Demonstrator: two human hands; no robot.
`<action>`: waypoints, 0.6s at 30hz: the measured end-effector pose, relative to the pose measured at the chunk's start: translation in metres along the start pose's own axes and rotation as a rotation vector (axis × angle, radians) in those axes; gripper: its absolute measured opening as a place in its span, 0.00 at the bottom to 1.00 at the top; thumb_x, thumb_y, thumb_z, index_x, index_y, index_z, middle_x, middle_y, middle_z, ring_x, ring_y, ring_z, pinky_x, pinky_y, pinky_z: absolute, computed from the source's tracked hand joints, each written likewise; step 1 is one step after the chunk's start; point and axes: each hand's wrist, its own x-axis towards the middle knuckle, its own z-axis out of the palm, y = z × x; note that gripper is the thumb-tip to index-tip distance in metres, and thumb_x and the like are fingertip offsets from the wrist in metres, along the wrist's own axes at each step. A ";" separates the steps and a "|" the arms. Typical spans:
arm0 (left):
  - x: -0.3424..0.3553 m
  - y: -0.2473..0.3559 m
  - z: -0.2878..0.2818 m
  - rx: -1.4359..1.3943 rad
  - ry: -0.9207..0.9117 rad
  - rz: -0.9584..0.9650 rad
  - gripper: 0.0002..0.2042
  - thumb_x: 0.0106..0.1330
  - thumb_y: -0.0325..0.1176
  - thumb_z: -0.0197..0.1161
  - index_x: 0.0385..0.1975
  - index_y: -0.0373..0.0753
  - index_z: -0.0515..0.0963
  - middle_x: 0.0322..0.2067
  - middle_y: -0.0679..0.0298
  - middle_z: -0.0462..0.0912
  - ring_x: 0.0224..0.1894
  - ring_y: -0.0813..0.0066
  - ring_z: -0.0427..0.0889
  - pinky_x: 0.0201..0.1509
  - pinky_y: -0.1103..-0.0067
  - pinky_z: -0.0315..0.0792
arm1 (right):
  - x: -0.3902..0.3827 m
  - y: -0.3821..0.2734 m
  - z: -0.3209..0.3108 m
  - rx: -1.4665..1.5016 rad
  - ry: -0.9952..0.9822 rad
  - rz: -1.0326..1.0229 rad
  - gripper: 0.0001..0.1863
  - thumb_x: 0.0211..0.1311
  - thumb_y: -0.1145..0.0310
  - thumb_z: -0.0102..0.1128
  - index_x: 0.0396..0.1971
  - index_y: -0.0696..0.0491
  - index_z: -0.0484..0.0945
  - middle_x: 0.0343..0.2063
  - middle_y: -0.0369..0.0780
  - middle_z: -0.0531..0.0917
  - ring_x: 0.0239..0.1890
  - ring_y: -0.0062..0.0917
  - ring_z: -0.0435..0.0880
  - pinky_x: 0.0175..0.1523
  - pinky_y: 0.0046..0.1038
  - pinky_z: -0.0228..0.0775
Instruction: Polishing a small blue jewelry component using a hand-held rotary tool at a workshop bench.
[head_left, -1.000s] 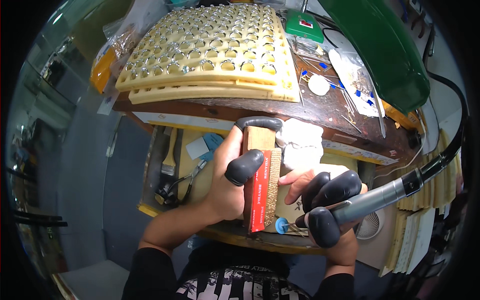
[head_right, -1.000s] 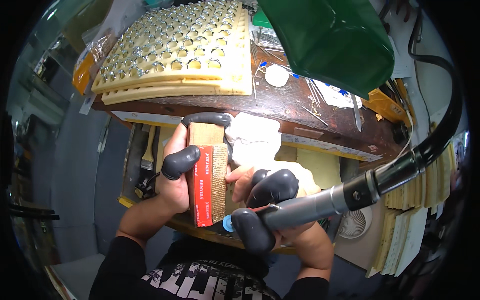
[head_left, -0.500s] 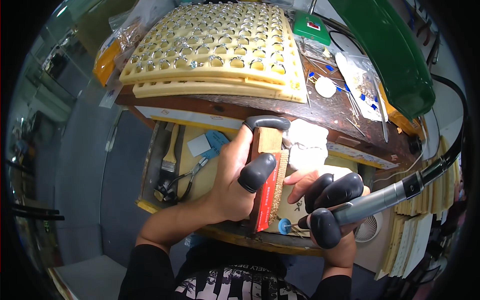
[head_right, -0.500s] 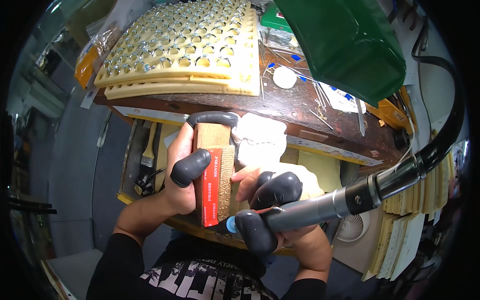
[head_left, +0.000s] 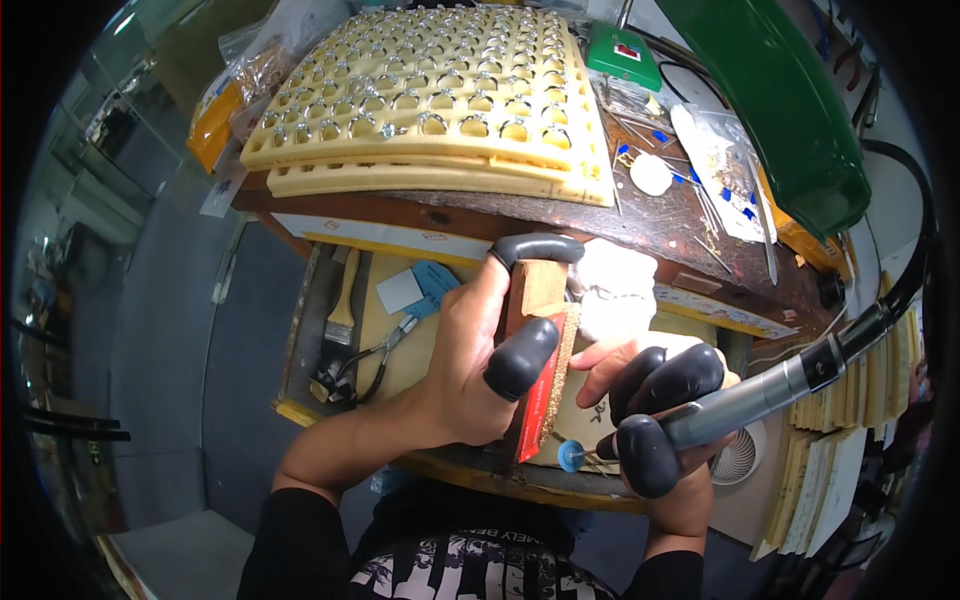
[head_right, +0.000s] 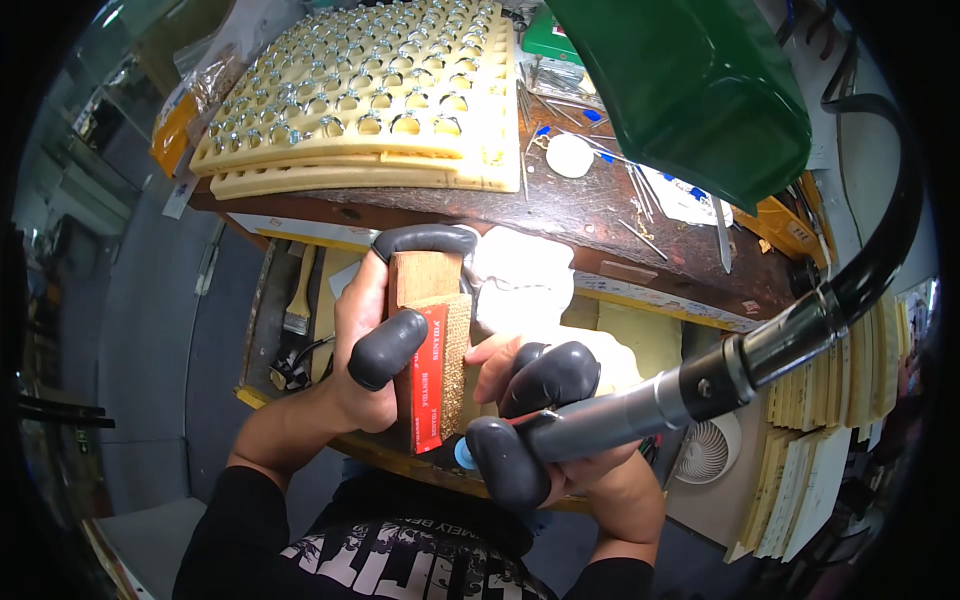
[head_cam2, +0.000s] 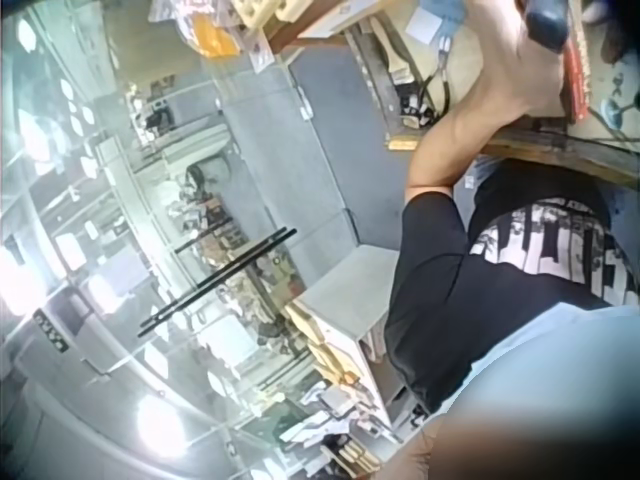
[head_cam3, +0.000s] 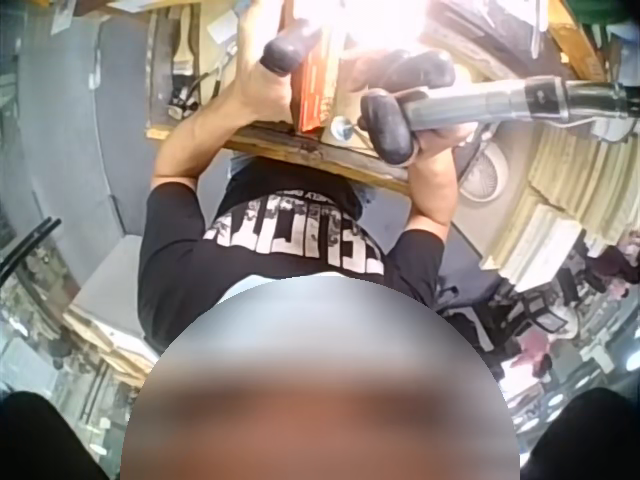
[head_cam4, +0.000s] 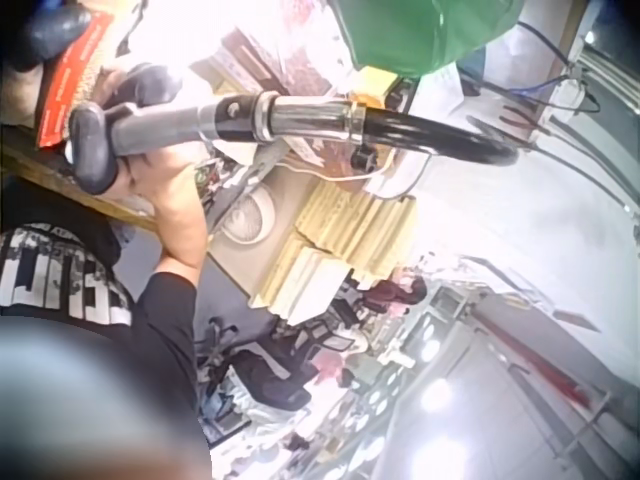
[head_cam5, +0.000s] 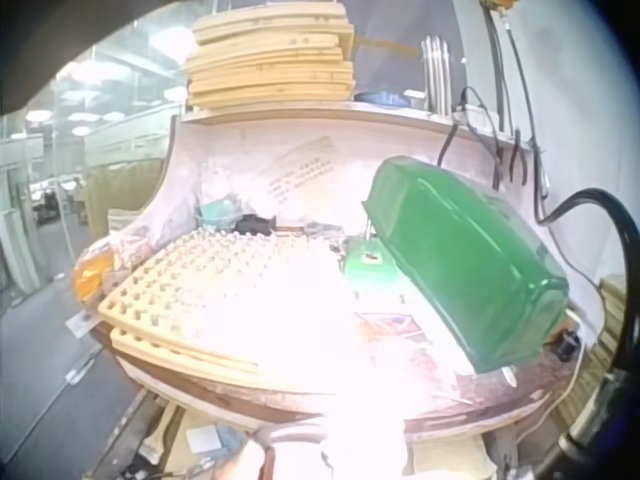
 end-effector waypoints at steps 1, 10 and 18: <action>-0.001 0.002 0.001 -0.051 0.025 -0.043 0.25 0.67 0.39 0.53 0.58 0.28 0.65 0.38 0.58 0.81 0.39 0.78 0.79 0.43 0.78 0.75 | -0.001 -0.002 0.002 0.003 0.000 -0.001 0.53 0.53 0.16 0.28 0.26 0.60 0.76 0.28 0.46 0.80 0.43 0.37 0.78 0.54 0.38 0.67; -0.008 -0.004 -0.001 -0.453 0.056 -0.259 0.30 0.64 0.47 0.58 0.62 0.36 0.62 0.39 0.56 0.77 0.32 0.71 0.81 0.37 0.74 0.79 | 0.013 0.024 -0.002 0.172 0.177 -0.184 0.50 0.60 0.22 0.21 0.32 0.59 0.76 0.24 0.49 0.81 0.30 0.36 0.81 0.53 0.46 0.71; -0.011 -0.016 0.001 -0.555 0.038 -0.195 0.33 0.67 0.52 0.56 0.66 0.38 0.55 0.47 0.47 0.75 0.38 0.59 0.83 0.39 0.67 0.83 | 0.033 0.011 -0.003 -0.294 0.234 -0.655 0.09 0.69 0.73 0.53 0.39 0.65 0.71 0.25 0.46 0.81 0.29 0.33 0.86 0.45 0.46 0.82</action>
